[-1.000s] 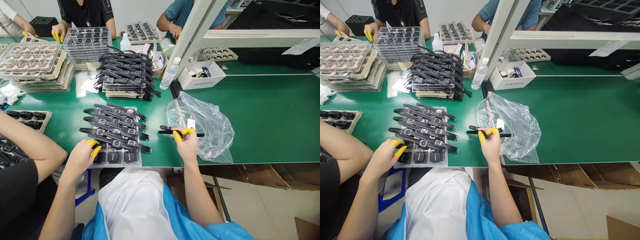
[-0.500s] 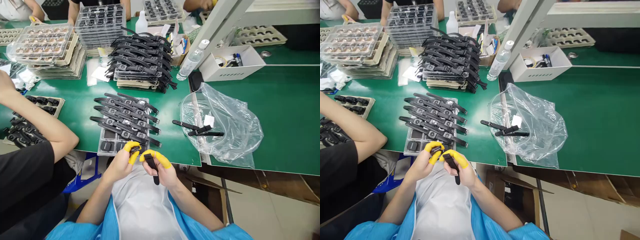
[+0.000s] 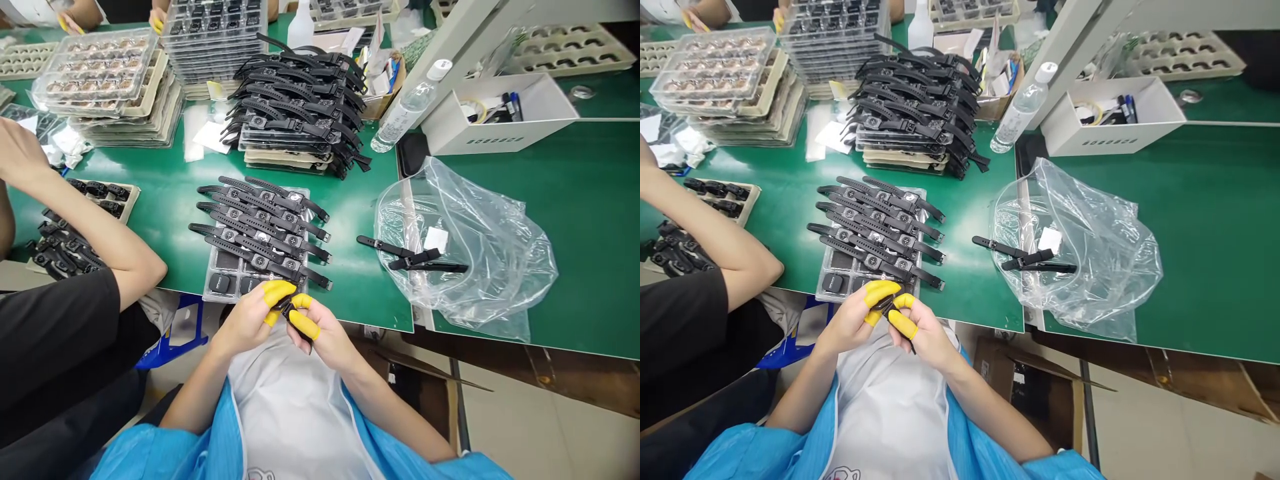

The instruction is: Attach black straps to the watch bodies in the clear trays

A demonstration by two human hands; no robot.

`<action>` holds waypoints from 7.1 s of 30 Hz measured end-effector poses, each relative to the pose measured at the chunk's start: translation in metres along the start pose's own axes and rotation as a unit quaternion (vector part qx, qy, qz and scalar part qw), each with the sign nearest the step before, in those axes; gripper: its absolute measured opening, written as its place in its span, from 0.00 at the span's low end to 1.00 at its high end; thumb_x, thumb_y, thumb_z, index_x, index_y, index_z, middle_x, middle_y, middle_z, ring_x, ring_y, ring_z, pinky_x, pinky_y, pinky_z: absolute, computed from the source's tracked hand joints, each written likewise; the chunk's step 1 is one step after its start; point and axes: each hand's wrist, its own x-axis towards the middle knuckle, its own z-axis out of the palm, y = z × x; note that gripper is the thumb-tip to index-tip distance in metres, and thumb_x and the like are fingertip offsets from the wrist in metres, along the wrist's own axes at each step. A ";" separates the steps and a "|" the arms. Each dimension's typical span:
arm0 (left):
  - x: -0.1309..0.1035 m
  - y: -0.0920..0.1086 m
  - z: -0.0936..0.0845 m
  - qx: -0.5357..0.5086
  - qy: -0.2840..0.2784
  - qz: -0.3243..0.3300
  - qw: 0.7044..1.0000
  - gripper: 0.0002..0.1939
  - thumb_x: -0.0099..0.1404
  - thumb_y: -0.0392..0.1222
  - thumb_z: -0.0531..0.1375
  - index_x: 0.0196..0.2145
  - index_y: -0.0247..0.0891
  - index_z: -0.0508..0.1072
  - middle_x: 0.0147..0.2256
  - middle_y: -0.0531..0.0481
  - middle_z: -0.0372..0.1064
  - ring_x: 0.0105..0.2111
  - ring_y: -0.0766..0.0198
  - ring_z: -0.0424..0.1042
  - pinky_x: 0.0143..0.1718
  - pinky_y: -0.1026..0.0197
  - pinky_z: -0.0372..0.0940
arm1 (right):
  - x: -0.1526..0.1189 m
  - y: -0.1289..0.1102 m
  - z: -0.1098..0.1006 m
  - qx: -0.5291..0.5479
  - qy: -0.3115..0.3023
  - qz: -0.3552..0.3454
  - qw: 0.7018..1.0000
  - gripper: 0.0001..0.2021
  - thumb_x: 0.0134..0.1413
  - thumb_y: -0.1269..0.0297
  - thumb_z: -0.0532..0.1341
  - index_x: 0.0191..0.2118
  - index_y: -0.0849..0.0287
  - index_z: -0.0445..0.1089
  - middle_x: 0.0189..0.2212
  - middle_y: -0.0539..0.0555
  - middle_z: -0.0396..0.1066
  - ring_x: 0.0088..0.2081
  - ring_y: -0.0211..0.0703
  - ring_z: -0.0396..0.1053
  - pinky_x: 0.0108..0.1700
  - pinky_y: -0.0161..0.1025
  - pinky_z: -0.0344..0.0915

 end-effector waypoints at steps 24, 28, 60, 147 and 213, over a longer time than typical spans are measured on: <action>-0.007 -0.002 0.002 0.077 -0.040 -0.023 0.996 0.28 0.72 0.29 0.52 0.68 0.40 0.63 0.53 0.39 0.70 0.54 0.52 0.73 0.55 0.50 0.75 | 0.001 0.011 0.009 0.140 0.063 0.006 0.988 0.20 0.58 0.45 0.70 0.36 0.55 0.66 0.12 0.38 0.58 0.14 0.29 0.45 0.17 0.29 0.45; -0.006 0.000 0.000 0.059 -0.043 -0.018 0.997 0.28 0.73 0.30 0.51 0.68 0.41 0.62 0.52 0.40 0.70 0.53 0.52 0.72 0.53 0.49 0.74 | 0.001 0.010 0.009 0.122 0.073 0.005 0.990 0.20 0.57 0.45 0.70 0.35 0.55 0.65 0.12 0.38 0.57 0.14 0.29 0.44 0.17 0.30 0.44; -0.014 0.002 -0.011 -0.216 0.394 -0.193 0.872 0.15 0.74 0.57 0.62 0.45 0.45 0.68 0.44 0.48 0.80 0.33 0.61 0.81 0.33 0.58 0.76 | 0.000 0.006 -0.010 -0.064 -0.069 0.062 0.994 0.23 0.62 0.39 0.66 0.37 0.56 0.68 0.19 0.41 0.55 0.20 0.32 0.47 0.21 0.34 0.44; 0.013 -0.097 -0.146 0.359 -0.174 -0.231 0.887 0.11 0.71 0.31 0.54 0.41 0.38 0.76 0.41 0.42 0.73 0.46 0.50 0.69 0.58 0.46 0.59 | 0.083 -0.020 0.004 -0.759 0.057 -0.207 0.614 0.13 0.72 0.69 0.55 0.39 0.57 0.77 0.42 0.61 0.75 0.41 0.50 0.70 0.31 0.41 0.59; -0.014 -0.003 0.017 0.013 0.015 -0.026 0.999 0.28 0.72 0.26 0.51 0.66 0.43 0.63 0.56 0.40 0.74 0.56 0.55 0.74 0.58 0.51 0.73 | 0.014 0.024 -0.013 -0.002 0.002 0.018 1.000 0.27 0.58 0.35 0.66 0.37 0.58 0.67 0.13 0.41 0.62 0.13 0.29 0.48 0.18 0.31 0.46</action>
